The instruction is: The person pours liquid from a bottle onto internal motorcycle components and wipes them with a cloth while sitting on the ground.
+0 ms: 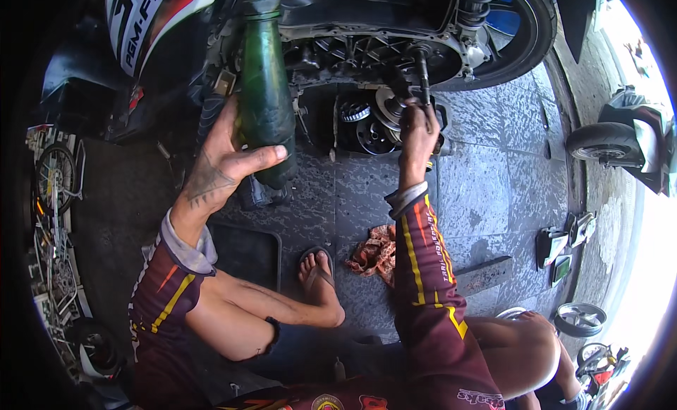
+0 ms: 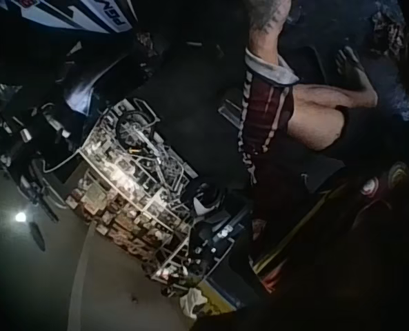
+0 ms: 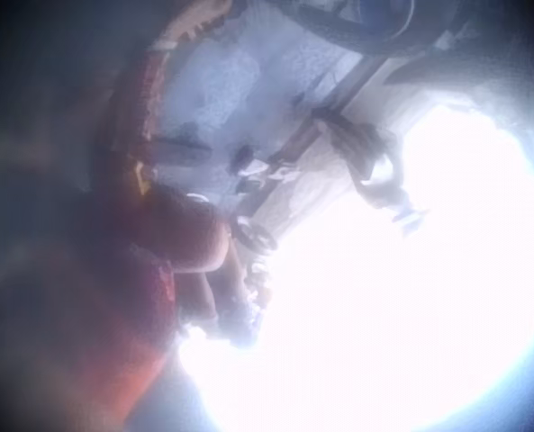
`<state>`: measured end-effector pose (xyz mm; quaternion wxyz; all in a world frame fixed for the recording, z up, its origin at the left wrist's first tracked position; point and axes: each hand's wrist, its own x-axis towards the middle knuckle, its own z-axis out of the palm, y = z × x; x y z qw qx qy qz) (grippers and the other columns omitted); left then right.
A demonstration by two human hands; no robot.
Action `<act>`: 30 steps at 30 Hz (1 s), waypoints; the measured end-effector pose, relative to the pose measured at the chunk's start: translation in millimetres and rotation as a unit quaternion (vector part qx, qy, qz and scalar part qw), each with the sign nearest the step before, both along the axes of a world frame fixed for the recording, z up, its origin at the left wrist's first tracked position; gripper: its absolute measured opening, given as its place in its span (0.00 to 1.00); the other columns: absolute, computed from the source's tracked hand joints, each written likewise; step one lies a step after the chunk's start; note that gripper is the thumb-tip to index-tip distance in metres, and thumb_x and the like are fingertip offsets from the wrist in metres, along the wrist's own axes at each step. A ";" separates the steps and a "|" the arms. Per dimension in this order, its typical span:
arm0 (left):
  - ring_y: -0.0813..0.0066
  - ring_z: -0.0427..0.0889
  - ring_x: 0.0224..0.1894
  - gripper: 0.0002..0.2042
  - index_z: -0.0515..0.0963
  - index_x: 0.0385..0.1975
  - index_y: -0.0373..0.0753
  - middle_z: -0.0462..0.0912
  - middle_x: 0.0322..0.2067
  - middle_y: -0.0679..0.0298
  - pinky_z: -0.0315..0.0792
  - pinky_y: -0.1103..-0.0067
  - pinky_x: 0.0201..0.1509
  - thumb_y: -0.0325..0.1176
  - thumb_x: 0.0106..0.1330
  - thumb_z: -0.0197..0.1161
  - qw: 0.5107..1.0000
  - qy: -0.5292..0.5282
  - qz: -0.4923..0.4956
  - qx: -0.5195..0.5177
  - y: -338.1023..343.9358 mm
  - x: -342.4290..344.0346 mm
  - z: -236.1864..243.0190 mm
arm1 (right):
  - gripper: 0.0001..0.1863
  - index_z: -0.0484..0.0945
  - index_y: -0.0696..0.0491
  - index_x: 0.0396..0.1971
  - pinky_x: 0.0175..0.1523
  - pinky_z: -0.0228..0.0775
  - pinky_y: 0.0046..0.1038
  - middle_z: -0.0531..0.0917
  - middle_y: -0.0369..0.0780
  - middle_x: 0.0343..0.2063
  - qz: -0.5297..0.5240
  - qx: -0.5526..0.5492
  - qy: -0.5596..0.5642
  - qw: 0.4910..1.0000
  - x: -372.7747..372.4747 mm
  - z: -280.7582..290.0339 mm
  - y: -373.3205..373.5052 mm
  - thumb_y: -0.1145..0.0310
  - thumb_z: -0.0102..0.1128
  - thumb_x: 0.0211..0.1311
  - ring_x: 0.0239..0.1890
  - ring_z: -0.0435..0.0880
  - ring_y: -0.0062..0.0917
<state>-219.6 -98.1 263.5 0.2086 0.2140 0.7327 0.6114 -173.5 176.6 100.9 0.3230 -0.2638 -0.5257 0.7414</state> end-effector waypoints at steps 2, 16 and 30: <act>0.74 0.77 0.46 0.30 0.66 0.55 0.35 0.77 0.43 0.63 0.72 0.75 0.53 0.30 0.52 0.72 1.000 0.011 -0.008 0.001 -1.2 -0.2 -0.9 | 0.07 0.79 0.57 0.33 0.25 0.51 0.14 0.71 0.28 0.20 -0.068 0.007 -0.015 0.998 9.1 6.0 18.2 0.72 0.53 0.64 0.20 0.65 0.10; 0.77 0.76 0.45 0.30 0.67 0.56 0.36 0.77 0.43 0.66 0.71 0.78 0.53 0.28 0.53 0.72 1.000 -0.017 0.005 0.026 4.0 -1.1 -6.3 | 0.05 0.76 0.58 0.33 0.39 0.69 0.23 0.80 0.38 0.27 -0.003 0.305 0.035 0.952 -37.5 47.6 -49.8 0.78 0.50 0.66 0.30 0.77 0.21; 0.76 0.76 0.45 0.29 0.68 0.55 0.36 0.77 0.43 0.65 0.70 0.78 0.53 0.29 0.52 0.72 1.000 -0.015 0.006 0.004 1.1 -0.7 -4.7 | 0.06 0.76 0.59 0.31 0.38 0.70 0.28 0.79 0.39 0.24 -0.191 0.228 0.030 0.954 -30.7 51.6 -31.4 0.75 0.50 0.63 0.28 0.76 0.25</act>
